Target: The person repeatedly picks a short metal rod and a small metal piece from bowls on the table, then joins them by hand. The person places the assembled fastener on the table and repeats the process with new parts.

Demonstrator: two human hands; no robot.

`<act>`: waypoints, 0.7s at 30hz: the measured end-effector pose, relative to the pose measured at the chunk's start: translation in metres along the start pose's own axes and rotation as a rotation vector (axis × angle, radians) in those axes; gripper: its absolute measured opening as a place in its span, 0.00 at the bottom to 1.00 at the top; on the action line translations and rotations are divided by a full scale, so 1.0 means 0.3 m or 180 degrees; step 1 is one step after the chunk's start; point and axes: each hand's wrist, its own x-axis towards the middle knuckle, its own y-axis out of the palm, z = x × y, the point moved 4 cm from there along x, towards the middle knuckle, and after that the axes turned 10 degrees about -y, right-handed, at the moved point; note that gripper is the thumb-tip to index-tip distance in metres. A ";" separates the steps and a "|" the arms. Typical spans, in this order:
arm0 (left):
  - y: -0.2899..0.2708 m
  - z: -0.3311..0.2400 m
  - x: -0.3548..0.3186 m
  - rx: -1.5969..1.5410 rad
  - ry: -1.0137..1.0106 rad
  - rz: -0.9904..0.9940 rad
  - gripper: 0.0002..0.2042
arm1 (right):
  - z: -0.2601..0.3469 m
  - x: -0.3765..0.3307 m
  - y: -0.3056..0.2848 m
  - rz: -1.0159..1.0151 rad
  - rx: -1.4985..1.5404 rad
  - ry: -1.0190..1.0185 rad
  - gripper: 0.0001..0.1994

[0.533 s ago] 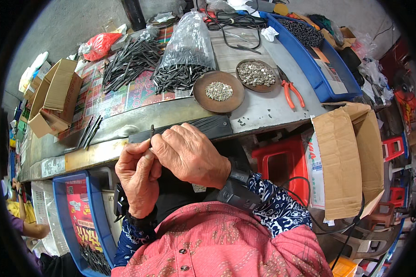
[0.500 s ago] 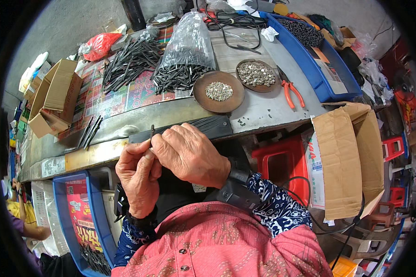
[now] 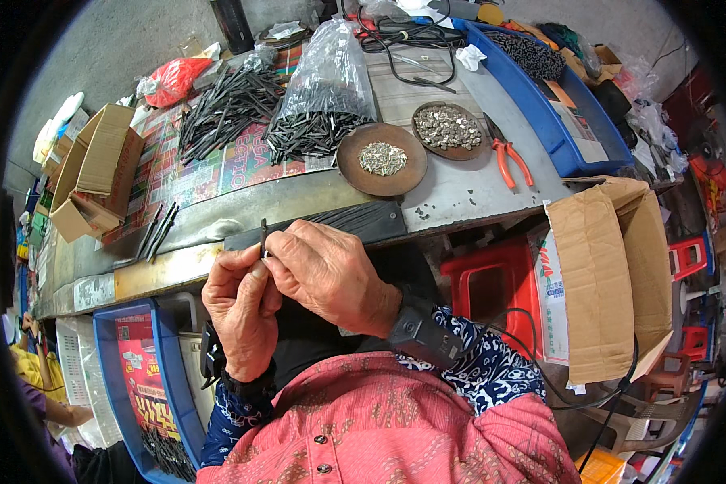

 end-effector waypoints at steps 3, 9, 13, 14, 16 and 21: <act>-0.002 0.000 0.000 0.0045 0.0031 -0.0042 0.07 | -0.002 -0.006 0.001 -0.0142 0.0393 0.0523 0.11; -0.002 0.013 -0.002 0.0164 0.0053 -0.0109 0.08 | 0.001 -0.009 0.001 -0.0246 0.0428 0.0768 0.09; 0.000 0.016 -0.003 -0.0002 0.0005 0.0013 0.07 | -0.001 -0.005 0.004 -0.0284 0.0634 0.0857 0.10; -0.001 0.016 -0.003 0.0039 0.0010 -0.0036 0.07 | -0.003 -0.004 0.005 -0.0271 0.0705 0.0881 0.09; 0.001 0.018 -0.004 -0.0051 -0.0009 -0.0037 0.07 | -0.010 -0.003 0.004 -0.0254 0.0885 0.0972 0.09; -0.002 0.015 -0.001 -0.0057 -0.0077 0.0095 0.07 | -0.025 0.005 -0.011 0.0061 0.0875 0.0645 0.12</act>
